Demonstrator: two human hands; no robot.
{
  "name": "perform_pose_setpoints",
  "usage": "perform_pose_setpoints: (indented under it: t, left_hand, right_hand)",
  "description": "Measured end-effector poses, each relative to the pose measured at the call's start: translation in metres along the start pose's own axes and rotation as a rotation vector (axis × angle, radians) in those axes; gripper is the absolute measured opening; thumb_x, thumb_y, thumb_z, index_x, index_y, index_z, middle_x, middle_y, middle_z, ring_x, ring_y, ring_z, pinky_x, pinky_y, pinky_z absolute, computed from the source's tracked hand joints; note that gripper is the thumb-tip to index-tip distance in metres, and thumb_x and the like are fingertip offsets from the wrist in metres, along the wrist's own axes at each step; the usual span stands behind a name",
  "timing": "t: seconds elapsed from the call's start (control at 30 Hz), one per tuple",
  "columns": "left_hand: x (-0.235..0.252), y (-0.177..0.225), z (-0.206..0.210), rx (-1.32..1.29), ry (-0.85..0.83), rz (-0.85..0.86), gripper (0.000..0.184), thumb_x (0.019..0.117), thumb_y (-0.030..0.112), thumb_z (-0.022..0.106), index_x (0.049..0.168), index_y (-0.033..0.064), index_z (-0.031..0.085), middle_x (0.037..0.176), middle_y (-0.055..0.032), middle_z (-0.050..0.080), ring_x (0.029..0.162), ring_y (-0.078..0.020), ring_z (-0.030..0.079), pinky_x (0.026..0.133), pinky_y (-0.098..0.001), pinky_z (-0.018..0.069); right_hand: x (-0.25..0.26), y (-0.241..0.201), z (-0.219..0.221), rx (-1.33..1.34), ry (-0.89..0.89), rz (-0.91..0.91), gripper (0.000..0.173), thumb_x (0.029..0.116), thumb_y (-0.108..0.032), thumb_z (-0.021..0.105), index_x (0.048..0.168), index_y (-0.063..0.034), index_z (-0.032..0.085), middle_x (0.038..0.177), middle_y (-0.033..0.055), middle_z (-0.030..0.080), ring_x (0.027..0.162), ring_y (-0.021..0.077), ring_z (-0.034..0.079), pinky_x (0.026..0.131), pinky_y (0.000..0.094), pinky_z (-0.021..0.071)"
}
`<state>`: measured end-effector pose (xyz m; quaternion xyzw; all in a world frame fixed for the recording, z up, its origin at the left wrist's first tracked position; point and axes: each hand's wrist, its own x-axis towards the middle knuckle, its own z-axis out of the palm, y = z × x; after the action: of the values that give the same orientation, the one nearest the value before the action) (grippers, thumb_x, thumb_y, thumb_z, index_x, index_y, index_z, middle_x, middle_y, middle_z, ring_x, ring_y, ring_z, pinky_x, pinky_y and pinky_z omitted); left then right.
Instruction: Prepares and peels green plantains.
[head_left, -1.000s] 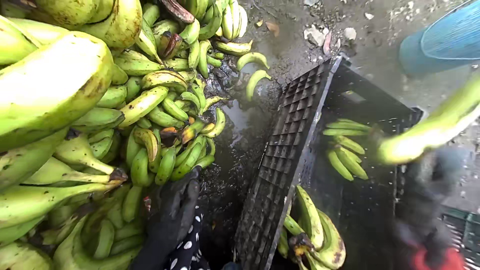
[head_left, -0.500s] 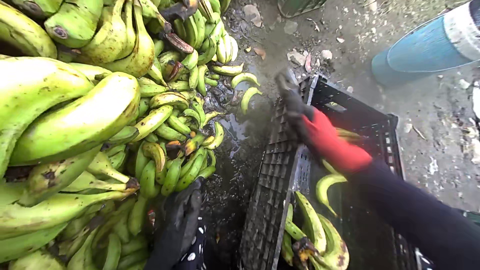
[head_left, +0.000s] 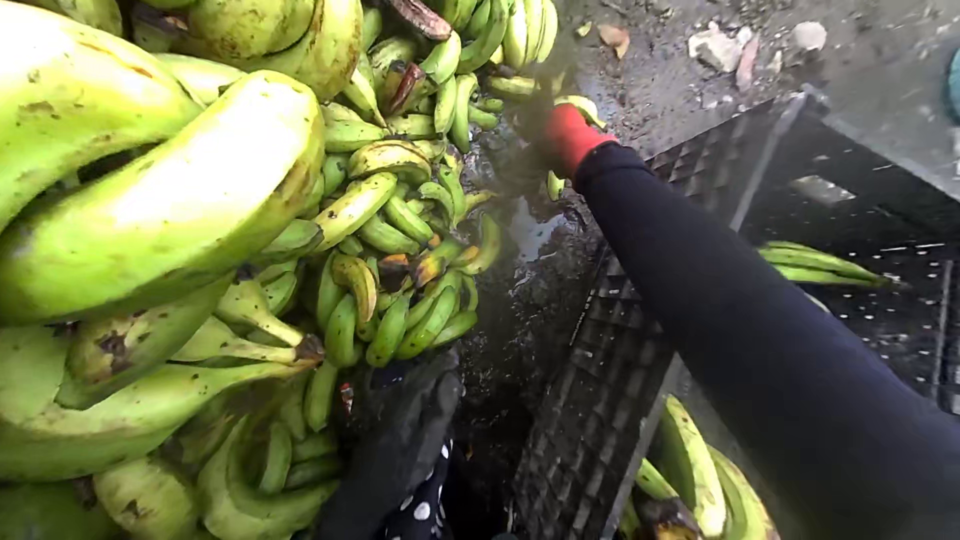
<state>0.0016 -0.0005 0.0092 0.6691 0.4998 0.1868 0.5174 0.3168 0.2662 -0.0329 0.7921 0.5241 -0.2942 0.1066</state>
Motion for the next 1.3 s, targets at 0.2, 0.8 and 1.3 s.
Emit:
perform_pose_setpoints:
  t: [0.2,0.8,1.3]
  left_hand:
    - [0.000,-0.004,0.001,-0.041,0.012,-0.004,0.043,0.1085,0.033,0.044,0.138,0.0065,0.062,0.134,-0.0073,0.065,0.125,-0.0072,0.059,0.110,-0.0285,0.0458]
    - [-0.002,0.004,0.003,0.006,-0.074,0.009,0.048,0.1080,0.039,0.042,0.139,0.0069,0.060,0.134,-0.0107,0.065,0.124,-0.0113,0.060,0.109,-0.0322,0.0459]
    - [-0.004,0.012,0.001,-0.061,-0.038,-0.070,0.047,0.1078,0.033,0.042,0.137,0.0001,0.060,0.132,-0.0145,0.065,0.124,-0.0103,0.059,0.110,-0.0278,0.0437]
  right_hand:
    - [-0.047,0.023,-0.026,0.931,0.082,0.145,0.038,0.1115,-0.033,0.041,0.134,-0.0053,0.053,0.101,0.0091,0.060,0.075,0.0151,0.064,0.068,0.0339,0.0578]
    - [-0.496,0.199,0.120,0.710,0.294,0.602,0.059,0.1038,-0.029,0.053,0.143,0.0134,0.043,0.115,0.0201,0.067,0.091,0.0136,0.069,0.086,0.0371,0.0582]
    - [-0.443,0.190,0.099,0.462,0.453,0.513,0.058,0.1009,-0.022,0.057,0.144,0.0149,0.043,0.107,0.0326,0.067,0.084,0.0341,0.069,0.080,0.0574,0.0550]
